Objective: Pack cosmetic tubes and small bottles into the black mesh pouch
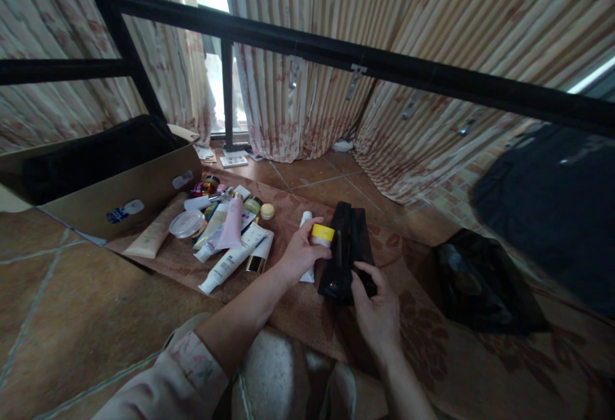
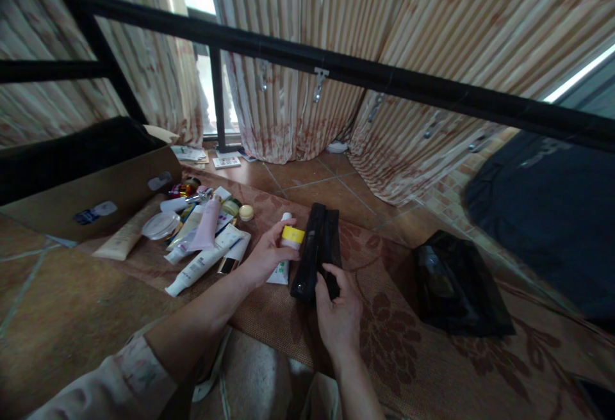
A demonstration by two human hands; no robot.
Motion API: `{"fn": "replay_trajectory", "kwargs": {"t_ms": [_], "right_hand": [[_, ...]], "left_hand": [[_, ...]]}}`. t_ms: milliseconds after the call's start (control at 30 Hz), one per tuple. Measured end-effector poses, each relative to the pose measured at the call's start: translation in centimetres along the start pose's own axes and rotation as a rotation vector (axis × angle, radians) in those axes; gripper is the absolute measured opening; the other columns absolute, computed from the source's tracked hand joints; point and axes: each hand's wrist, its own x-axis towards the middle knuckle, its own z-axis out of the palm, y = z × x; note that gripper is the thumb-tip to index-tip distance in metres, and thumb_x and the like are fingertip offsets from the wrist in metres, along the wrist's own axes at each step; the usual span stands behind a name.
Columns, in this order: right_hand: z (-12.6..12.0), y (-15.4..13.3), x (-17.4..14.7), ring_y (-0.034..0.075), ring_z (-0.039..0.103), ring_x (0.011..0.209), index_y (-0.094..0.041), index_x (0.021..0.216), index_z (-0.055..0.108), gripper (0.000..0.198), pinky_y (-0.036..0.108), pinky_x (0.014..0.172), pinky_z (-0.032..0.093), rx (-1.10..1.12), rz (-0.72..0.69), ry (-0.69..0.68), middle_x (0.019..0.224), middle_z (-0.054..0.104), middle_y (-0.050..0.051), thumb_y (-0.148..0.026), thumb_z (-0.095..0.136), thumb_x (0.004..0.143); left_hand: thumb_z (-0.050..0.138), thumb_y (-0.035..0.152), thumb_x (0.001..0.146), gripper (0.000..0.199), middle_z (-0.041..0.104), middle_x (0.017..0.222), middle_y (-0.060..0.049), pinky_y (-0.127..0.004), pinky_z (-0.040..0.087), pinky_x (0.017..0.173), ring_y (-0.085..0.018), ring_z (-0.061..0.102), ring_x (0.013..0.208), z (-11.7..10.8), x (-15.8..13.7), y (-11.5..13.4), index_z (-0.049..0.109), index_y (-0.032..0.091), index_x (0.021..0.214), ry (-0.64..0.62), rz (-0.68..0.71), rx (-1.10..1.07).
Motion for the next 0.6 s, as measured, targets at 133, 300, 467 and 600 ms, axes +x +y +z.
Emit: {"fn": "replay_trajectory", "kwargs": {"t_ms": [133,300,467,600], "right_hand": [[0.0,0.1,0.0,0.024,0.064,0.090,-0.020,0.102,0.067,0.034,0.036,0.079,0.049,0.006,0.005,-0.012,0.098,0.071,0.008,-0.046,0.057,0.082],[-0.1,0.2,0.0,0.024,0.065,0.090,-0.021,0.102,0.067,0.034,0.037,0.080,0.049,0.009,0.005,-0.017,0.098,0.071,0.008,-0.046,0.057,0.083],[0.0,0.1,0.0,0.024,0.064,0.093,-0.022,0.102,0.067,0.033,0.037,0.082,0.048,-0.022,0.011,-0.006,0.100,0.070,0.007,-0.046,0.057,0.083],[-0.1,0.0,0.0,0.023,0.064,0.091,-0.022,0.103,0.067,0.032,0.036,0.082,0.048,-0.013,0.006,-0.010,0.099,0.070,0.006,-0.046,0.057,0.083]], "left_hand": [[0.069,0.006,0.051,0.069,0.056,0.078,0.004,-0.021,0.040,0.065,-0.010,0.052,0.069,-0.1,0.0,-0.1,0.054,0.017,0.118,0.000,0.040,0.071],[0.070,0.010,0.055,0.070,0.055,0.079,0.004,-0.022,0.039,0.064,-0.010,0.050,0.068,-0.3,0.2,-0.4,0.051,0.016,0.122,-0.009,0.109,0.177],[0.071,0.013,0.059,0.071,0.057,0.081,0.002,-0.024,0.041,0.067,-0.012,0.052,0.069,-0.5,0.4,-0.9,0.048,0.015,0.126,-0.017,0.146,0.304],[0.072,0.017,0.063,0.072,0.059,0.085,0.000,-0.026,0.044,0.068,-0.014,0.054,0.072,-0.7,0.4,-1.1,0.046,0.015,0.130,-0.007,0.191,0.396]]}}
